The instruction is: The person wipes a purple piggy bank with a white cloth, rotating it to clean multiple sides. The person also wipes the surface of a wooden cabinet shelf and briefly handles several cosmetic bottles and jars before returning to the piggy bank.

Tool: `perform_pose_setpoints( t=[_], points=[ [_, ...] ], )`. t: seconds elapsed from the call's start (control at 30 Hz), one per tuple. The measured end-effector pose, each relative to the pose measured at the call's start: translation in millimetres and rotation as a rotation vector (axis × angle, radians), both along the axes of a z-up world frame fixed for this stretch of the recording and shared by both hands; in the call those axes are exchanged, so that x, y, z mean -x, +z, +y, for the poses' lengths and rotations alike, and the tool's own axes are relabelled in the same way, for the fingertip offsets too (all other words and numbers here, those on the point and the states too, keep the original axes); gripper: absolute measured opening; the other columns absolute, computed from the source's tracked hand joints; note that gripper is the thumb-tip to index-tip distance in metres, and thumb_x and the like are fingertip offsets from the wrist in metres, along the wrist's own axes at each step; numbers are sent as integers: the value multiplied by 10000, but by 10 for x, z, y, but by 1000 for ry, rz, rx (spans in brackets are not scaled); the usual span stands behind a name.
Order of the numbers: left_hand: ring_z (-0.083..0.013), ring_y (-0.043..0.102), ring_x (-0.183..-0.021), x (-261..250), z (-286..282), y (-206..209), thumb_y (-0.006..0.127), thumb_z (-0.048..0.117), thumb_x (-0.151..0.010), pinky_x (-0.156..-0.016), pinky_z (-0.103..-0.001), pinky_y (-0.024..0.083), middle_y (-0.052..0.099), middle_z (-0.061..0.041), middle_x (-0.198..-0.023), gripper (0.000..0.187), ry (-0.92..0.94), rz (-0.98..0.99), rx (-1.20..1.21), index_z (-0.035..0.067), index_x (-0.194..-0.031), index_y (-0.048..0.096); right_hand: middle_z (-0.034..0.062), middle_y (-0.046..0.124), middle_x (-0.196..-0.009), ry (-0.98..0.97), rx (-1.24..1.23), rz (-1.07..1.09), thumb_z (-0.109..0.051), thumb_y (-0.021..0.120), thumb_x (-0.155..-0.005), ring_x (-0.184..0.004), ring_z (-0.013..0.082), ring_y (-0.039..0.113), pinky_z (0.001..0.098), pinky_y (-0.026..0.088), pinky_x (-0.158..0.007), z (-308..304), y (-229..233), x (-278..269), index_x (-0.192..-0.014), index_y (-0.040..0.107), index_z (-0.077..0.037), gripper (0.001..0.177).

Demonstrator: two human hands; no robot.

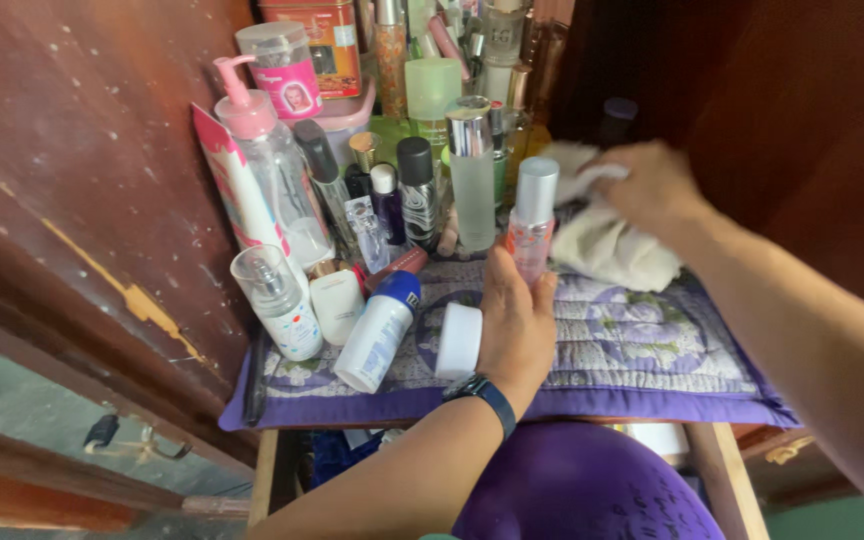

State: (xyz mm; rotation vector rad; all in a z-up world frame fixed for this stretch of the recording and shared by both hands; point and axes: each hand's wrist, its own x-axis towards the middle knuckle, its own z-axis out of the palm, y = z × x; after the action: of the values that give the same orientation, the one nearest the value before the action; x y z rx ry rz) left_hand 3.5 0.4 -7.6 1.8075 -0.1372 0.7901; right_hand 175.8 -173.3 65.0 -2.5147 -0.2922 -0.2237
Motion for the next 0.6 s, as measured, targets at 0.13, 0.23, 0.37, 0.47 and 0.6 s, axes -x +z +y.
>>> perform_pose_setpoints(
  t=[0.13,0.23,0.37,0.47,0.6],
  points=[
    [-490,567,-1198,-23,25,-24,658,110,-968,-983,-507,478,543,-308,-1326,529,39,-18,-62,-30,-1384,362,150,712,-1192,-47,141,-139,-78,640,-839,-1031,338,708,411,563,-869,-37,-203,-711,-1214,774,-237,429],
    [-481,581,-1190,-35,-20,-63,657,98,-965,-979,-497,490,547,-303,-1335,569,46,-85,-53,-40,-1415,338,141,684,-1240,42,453,-91,-48,639,-773,-1054,376,670,446,539,-844,36,-476,-899,-1226,763,-259,515],
    [-468,594,-1171,-38,-1,-45,652,102,-980,-959,-492,499,552,-294,-1321,544,18,-43,-42,-43,-1398,336,169,706,-1223,13,174,-33,-46,585,-851,-1103,353,671,413,521,-981,250,-298,-672,-1187,797,-222,435],
    [-482,589,-1185,-16,-1,-20,665,96,-965,-969,-499,501,558,-300,-1320,525,19,-17,-28,-31,-1377,364,160,727,-1232,-3,22,-144,-37,557,-863,-1098,325,713,386,554,-979,208,-34,-647,-1198,788,-188,434],
    [-480,589,-1191,-15,6,0,658,101,-980,-969,-503,495,568,-295,-1322,486,-1,-27,-34,-27,-1350,370,140,672,-1193,188,-250,-83,-63,681,-840,-1087,300,657,384,532,-833,442,-6,-931,-1328,609,-154,502]
  ],
)
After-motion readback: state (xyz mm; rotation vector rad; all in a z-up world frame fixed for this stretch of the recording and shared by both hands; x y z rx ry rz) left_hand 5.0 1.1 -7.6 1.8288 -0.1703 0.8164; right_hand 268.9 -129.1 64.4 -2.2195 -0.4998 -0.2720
